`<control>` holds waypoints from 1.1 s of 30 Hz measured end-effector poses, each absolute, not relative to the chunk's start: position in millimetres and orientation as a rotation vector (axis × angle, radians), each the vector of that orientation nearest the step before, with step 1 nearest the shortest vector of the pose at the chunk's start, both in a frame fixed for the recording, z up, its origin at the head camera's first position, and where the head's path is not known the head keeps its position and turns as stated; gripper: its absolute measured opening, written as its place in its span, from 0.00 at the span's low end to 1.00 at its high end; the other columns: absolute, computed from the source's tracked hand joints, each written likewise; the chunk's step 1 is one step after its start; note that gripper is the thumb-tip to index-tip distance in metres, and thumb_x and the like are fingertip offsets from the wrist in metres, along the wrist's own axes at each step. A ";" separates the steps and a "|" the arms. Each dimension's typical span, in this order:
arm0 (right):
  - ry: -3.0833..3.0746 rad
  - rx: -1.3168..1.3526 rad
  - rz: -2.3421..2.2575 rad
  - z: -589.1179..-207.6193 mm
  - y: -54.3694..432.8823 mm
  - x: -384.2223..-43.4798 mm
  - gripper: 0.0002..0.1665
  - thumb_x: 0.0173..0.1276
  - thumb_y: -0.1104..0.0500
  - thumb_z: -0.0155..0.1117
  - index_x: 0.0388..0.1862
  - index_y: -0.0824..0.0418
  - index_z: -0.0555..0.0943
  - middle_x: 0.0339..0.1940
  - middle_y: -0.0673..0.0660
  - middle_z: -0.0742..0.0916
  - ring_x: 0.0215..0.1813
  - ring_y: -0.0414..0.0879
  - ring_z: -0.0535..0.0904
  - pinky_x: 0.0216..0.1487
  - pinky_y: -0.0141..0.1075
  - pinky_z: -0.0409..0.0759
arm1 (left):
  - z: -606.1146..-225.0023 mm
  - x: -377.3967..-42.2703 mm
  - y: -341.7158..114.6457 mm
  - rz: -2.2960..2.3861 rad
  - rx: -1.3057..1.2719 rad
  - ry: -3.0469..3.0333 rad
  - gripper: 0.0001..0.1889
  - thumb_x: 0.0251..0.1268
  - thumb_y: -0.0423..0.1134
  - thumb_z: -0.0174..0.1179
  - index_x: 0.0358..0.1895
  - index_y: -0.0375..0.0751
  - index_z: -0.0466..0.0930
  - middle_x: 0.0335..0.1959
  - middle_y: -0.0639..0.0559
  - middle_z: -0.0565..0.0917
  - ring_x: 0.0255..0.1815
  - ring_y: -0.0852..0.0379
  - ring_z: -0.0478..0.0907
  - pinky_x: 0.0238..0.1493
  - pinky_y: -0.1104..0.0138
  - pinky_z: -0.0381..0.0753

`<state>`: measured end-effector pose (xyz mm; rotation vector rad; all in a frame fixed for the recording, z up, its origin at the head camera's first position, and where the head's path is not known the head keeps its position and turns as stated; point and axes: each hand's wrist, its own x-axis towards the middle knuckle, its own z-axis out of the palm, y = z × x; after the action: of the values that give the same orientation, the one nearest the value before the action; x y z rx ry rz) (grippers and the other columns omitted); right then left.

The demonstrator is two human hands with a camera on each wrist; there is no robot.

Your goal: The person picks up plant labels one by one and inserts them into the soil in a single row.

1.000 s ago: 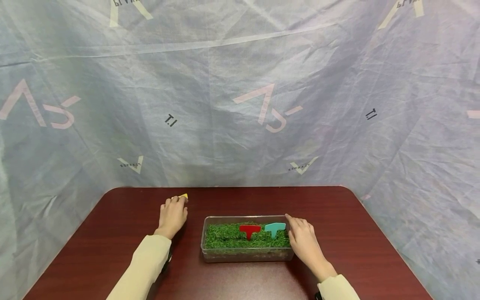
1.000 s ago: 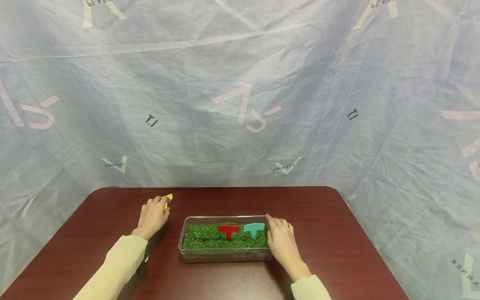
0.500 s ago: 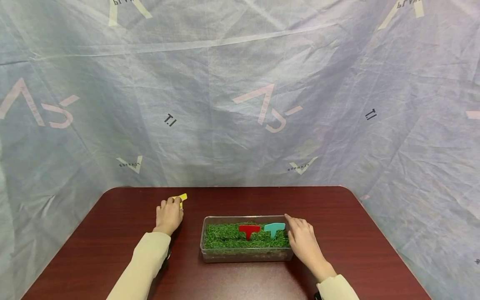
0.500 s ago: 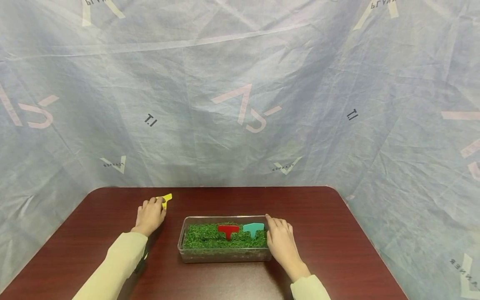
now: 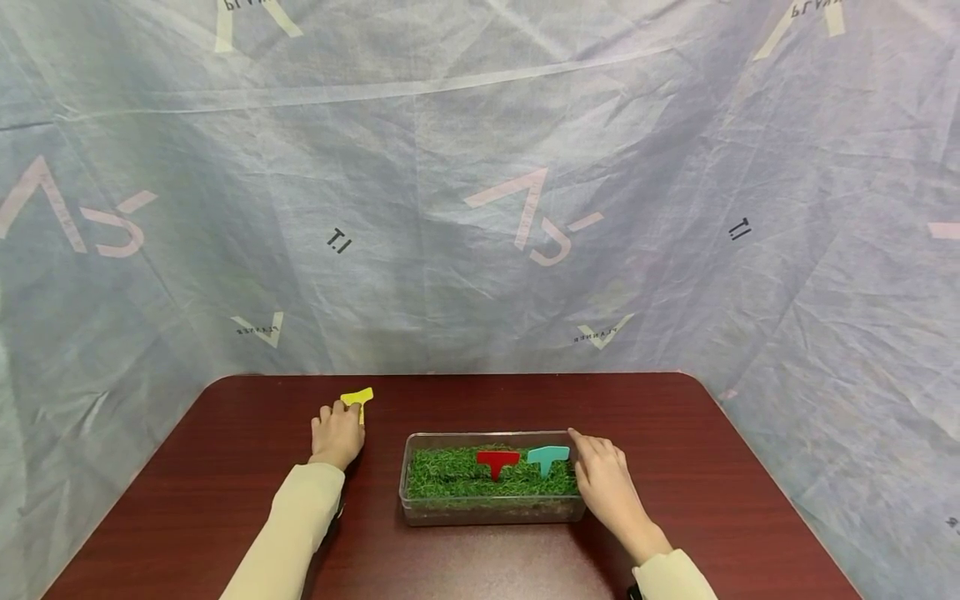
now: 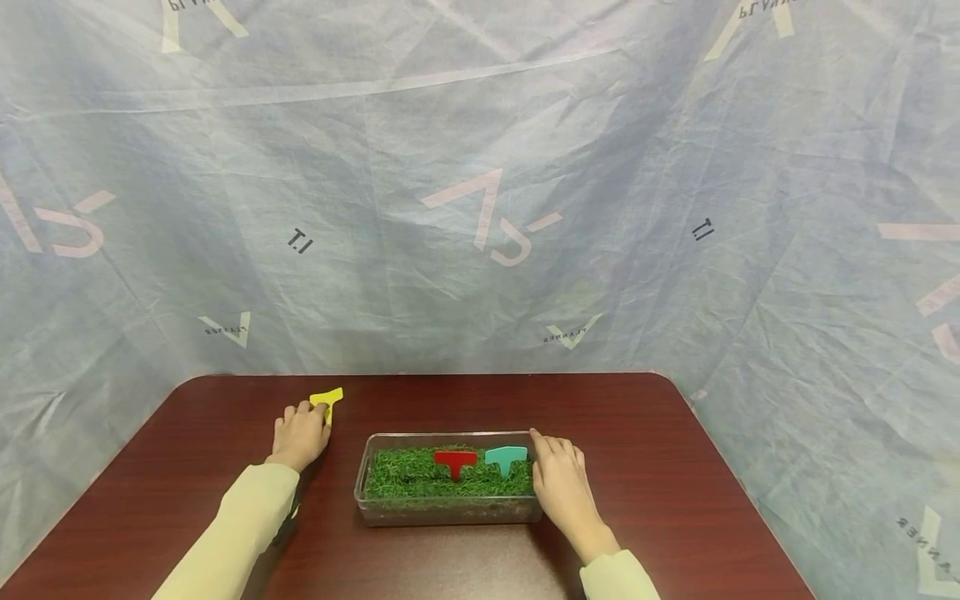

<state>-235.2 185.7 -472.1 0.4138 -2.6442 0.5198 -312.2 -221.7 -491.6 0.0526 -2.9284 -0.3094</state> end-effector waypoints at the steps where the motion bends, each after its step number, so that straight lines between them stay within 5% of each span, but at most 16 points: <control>1: -2.645 0.414 0.520 -472.2 185.9 -235.1 0.24 0.62 0.67 0.55 0.59 0.64 0.72 0.49 0.62 0.82 0.53 0.57 0.74 0.54 0.57 0.66 | -492.4 -312.1 -221.9 -0.303 0.050 -2.934 0.21 0.59 0.37 0.57 0.56 0.35 0.73 0.51 0.31 0.72 0.48 0.33 0.66 0.43 0.46 0.65; 23: -2.640 0.416 0.510 -472.7 186.2 -235.4 0.24 0.62 0.67 0.56 0.59 0.65 0.72 0.49 0.62 0.82 0.53 0.57 0.74 0.54 0.56 0.67 | -494.6 -308.7 -222.8 -0.285 -0.049 -2.909 0.14 0.61 0.36 0.56 0.48 0.36 0.78 0.56 0.36 0.73 0.56 0.35 0.66 0.47 0.45 0.68; 33: -2.638 0.425 0.506 -473.0 186.7 -235.6 0.24 0.62 0.67 0.56 0.59 0.65 0.72 0.48 0.62 0.82 0.52 0.57 0.74 0.53 0.56 0.67 | -493.5 -304.0 -221.8 -0.279 -0.065 -2.906 0.10 0.60 0.36 0.56 0.42 0.37 0.78 0.43 0.37 0.79 0.50 0.36 0.70 0.44 0.47 0.68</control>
<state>-235.6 186.7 -473.0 0.4252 -2.6384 0.5056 -304.0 -221.8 -493.5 -0.0649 -2.9059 -0.2787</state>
